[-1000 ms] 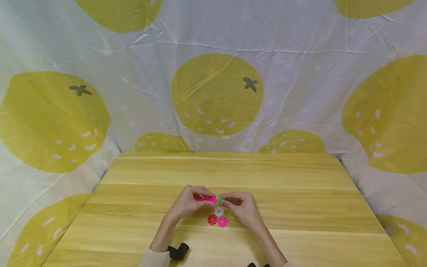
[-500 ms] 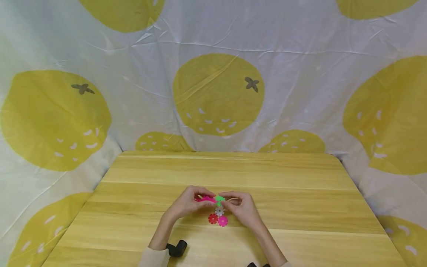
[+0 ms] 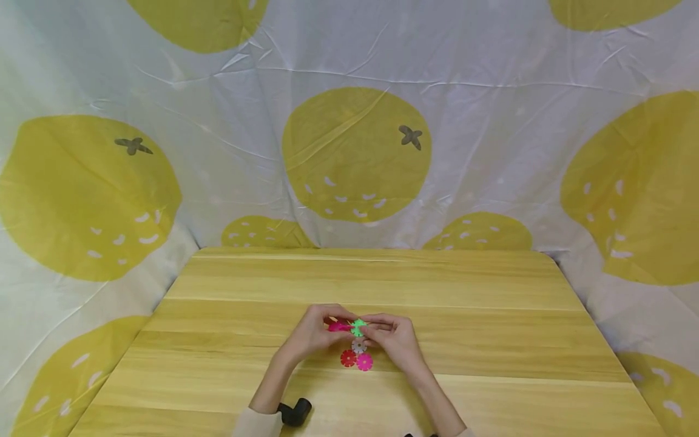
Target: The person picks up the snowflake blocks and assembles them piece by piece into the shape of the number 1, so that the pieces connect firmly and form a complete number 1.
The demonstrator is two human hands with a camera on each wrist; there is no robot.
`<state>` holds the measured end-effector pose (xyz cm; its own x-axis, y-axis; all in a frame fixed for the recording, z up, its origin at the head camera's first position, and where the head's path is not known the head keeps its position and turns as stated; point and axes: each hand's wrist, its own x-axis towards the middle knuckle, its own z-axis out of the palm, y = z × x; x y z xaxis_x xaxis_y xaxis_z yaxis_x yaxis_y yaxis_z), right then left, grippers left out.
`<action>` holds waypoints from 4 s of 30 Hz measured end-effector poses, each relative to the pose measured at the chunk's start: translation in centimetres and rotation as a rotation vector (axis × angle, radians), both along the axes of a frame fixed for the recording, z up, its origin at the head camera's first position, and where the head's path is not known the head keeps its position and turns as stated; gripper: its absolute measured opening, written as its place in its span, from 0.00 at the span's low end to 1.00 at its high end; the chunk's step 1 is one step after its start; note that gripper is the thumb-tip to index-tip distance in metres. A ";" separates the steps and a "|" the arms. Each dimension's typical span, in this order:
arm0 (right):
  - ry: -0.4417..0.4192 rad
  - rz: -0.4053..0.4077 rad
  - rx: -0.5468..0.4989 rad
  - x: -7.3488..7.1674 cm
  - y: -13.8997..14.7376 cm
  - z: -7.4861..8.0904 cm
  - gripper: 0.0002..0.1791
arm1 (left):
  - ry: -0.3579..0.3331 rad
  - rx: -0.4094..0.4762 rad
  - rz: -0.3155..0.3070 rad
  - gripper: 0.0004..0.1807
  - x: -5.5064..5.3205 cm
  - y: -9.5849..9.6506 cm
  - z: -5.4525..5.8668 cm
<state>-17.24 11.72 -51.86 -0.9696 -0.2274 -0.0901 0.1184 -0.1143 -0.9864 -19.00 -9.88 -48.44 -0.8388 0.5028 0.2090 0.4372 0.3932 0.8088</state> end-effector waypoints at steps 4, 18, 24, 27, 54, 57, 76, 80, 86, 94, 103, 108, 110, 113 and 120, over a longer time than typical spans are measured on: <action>-0.027 -0.031 0.011 0.1 -0.1 0.1 0.20 | 0.018 0.016 0.007 0.14 0.1 0.3 -0.2; -0.069 -0.026 -0.023 0.2 -0.3 0.0 0.22 | 0.007 0.033 0.051 0.13 0.2 0.4 0.0; -0.044 0.043 0.051 0.1 0.0 0.2 0.24 | -0.032 0.062 0.104 0.13 0.0 -0.9 0.3; -0.008 0.074 0.151 0.0 0.7 0.2 0.22 | -0.043 0.077 0.134 0.13 -0.1 -1.5 0.3; 0.213 0.377 0.305 -0.7 3.0 -0.8 0.14 | -0.075 0.065 0.159 0.13 -0.5 -2.4 -0.2; 0.245 0.387 0.349 -0.6 2.8 -0.6 0.15 | -0.074 0.063 0.156 0.13 -0.5 -2.4 -0.2; 0.322 0.423 0.518 0.0 2.1 0.1 0.16 | -0.083 0.060 0.137 0.12 -0.5 -2.1 -0.5; 0.325 0.404 0.526 0.0 2.0 0.1 0.16 | -0.081 0.052 0.136 0.12 -0.5 -2.1 -0.5; 0.319 0.360 0.525 0.0 2.0 0.1 0.15 | -0.084 0.046 0.133 0.12 -0.6 -2.0 -0.5; 0.338 0.347 0.547 0.0 2.0 -0.1 0.12 | -0.089 0.045 0.129 0.12 -0.5 -1.9 -0.6; 0.370 0.347 0.564 0.0 1.8 0.0 0.12 | -0.095 0.046 0.118 0.12 -0.5 -1.9 -0.6; 0.351 0.328 0.580 -0.1 1.7 0.2 0.13 | -0.116 0.061 0.089 0.12 -0.5 -1.9 -0.6; 0.329 0.309 0.567 -0.1 1.7 0.2 0.11 | -0.115 0.060 0.076 0.12 -0.5 -1.8 -0.5; 0.270 0.303 0.461 -0.2 1.8 0.1 0.09 | -0.108 0.054 0.062 0.12 -0.4 -1.8 -0.5; 0.199 0.278 0.288 -0.4 2.0 0.1 0.11 | -0.104 0.026 0.048 0.11 -0.4 -1.6 -0.5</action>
<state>-17.62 13.73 -51.76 -0.8800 -0.4749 -0.0060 -0.0891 0.1774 -0.9801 -19.45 -11.46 -48.96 -0.8798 0.4566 0.1318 0.3312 0.3901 0.8591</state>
